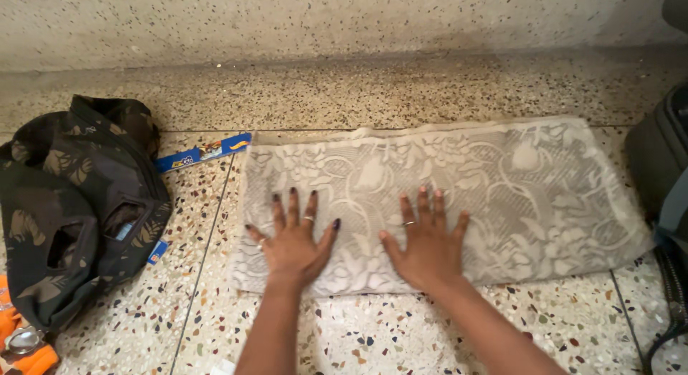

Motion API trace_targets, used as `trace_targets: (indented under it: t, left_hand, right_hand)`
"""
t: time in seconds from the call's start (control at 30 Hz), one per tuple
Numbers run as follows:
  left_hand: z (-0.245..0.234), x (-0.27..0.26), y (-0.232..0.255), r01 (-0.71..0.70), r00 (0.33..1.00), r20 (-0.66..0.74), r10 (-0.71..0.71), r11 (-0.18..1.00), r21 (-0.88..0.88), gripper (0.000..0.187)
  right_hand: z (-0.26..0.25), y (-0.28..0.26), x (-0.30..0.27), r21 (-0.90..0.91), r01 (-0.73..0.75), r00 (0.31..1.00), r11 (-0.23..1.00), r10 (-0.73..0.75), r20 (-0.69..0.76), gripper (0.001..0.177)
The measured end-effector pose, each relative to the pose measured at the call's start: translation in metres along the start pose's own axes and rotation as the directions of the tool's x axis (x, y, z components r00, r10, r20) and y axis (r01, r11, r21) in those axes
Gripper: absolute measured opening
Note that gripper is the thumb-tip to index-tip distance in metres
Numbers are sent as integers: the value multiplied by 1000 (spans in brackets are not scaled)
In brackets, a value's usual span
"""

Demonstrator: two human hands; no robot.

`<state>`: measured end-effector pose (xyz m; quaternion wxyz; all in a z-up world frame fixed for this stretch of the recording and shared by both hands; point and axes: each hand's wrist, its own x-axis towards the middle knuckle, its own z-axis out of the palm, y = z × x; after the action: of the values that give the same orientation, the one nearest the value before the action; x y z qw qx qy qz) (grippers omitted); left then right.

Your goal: The person folds a light-colored patterned cloth and a black patterned bag by hand, smoothing the fabric and placing them into a suitcase. The person then folds an orange garment by hand and adds it to the suitcase.

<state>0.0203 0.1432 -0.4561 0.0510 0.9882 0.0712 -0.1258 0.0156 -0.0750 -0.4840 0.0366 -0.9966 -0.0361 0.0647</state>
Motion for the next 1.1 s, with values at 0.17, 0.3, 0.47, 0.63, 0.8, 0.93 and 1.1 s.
trace_targets:
  t: [0.17, 0.3, 0.47, 0.63, 0.8, 0.93, 1.1]
  left_hand:
    - [-11, 12, -14, 130, 991, 17, -134, 978, 164, 78]
    - [6, 12, 24, -46, 989, -138, 45, 999, -2, 63]
    - [39, 3, 63, -197, 965, -187, 182, 978, -63, 70]
    - [41, 2, 60, -215, 950, -248, 189, 973, -82, 70]
    - [43, 2, 59, -204, 954, -238, 180, 976, -79, 70]
    - [40, 4, 62, -205, 954, -242, 179, 975, -85, 71]
    - [45, 4, 60, -196, 953, -253, 169, 977, -86, 68]
  right_hand:
    - [-22, -21, -4, 103, 77, 987, 992, -91, 131, 79]
    - [-17, 0, 4, 134, 171, 982, 976, -158, -103, 72]
    - [2, 60, -5, -19, 187, 982, 982, -187, -15, 73]
    - [3, 167, -13, -119, -7, 996, 993, -4, -92, 70]
    - [27, 212, -14, -43, -184, 961, 982, 171, -217, 74]
    - [28, 215, -14, -19, -156, 960, 988, 147, -240, 74]
    - [29, 213, -15, -15, -124, 949, 992, 114, -294, 72]
